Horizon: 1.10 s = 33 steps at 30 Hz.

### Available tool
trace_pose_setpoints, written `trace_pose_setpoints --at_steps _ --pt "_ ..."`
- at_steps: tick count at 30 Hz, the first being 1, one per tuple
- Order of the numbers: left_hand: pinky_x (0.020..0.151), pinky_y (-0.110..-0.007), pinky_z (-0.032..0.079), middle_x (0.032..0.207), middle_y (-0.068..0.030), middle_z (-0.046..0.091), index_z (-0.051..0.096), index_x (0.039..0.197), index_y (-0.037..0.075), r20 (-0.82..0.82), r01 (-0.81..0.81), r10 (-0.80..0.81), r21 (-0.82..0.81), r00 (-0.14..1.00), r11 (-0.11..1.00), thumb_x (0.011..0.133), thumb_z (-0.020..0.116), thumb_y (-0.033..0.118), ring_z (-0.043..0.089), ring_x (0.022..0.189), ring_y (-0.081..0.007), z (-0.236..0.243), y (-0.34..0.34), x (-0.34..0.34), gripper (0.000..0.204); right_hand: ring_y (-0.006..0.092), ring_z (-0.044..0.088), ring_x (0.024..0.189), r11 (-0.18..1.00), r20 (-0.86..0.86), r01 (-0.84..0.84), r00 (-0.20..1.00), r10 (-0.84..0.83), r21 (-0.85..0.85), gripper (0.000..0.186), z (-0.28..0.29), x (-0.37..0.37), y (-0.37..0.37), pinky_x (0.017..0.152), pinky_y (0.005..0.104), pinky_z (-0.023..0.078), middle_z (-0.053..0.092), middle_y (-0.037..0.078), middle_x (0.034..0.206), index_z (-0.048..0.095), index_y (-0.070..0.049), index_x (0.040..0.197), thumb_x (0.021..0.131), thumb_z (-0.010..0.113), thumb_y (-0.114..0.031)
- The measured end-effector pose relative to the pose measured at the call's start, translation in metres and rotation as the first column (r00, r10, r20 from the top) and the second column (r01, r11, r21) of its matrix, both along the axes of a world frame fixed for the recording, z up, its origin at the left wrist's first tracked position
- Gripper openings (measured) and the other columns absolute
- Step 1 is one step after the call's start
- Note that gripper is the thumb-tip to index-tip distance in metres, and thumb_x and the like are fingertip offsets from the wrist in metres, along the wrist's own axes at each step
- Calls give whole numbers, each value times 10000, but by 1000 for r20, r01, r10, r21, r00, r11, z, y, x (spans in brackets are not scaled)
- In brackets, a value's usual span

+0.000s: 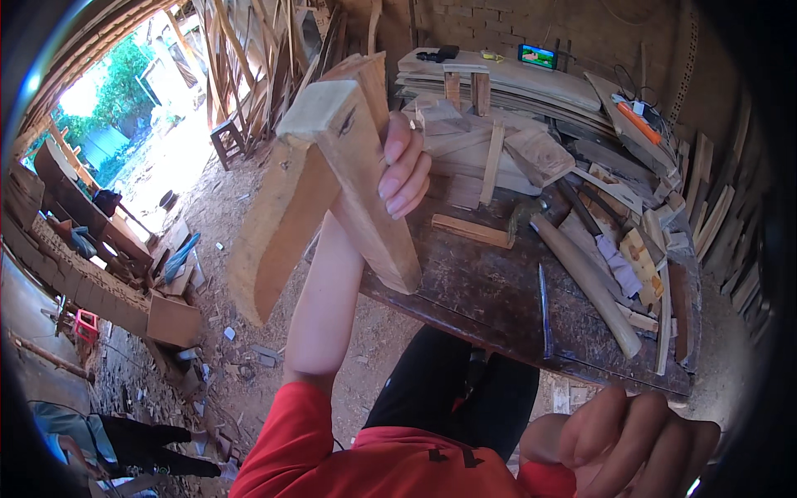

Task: The person marks wooden components with a pen, then assembles them using a hammer.

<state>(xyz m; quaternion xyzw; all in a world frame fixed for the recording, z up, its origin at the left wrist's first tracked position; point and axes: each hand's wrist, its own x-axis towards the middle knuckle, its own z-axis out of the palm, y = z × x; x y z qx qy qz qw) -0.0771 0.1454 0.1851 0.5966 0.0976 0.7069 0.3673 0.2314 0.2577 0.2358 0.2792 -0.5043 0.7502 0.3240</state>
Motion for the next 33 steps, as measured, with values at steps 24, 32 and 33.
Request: trace_pose_setpoints --at_steps 24,32,33 --pt "747 -235 441 879 -9 618 644 972 7 -54 -983 997 -178 54 44 1047 418 448 528 827 -51 16 29 82 501 136 592 617 886 29 461 886 -463 47 305 -51 -49 24 520 237 443 591 123 847 462 -22 1012 828 694 47" --pt "852 -255 423 1040 -51 605 596 1075 -11 62 -976 981 -125 -185 -177 1053 409 407 534 932 -92 3 17 81 459 97 471 545 504 187 497 555 -810 707 235 -90 -55 53 513 238 360 527 -2 669 593 -61 1055 853 709 -33" --pt "852 -255 423 1040 -51 605 596 1075 -11 50 -978 985 -137 -165 -157 1053 409 407 534 932 -92 0 15 82 459 100 445 534 484 242 415 512 -824 770 228 -96 -55 55 510 240 345 507 -13 641 610 -77 1053 852 716 -56"
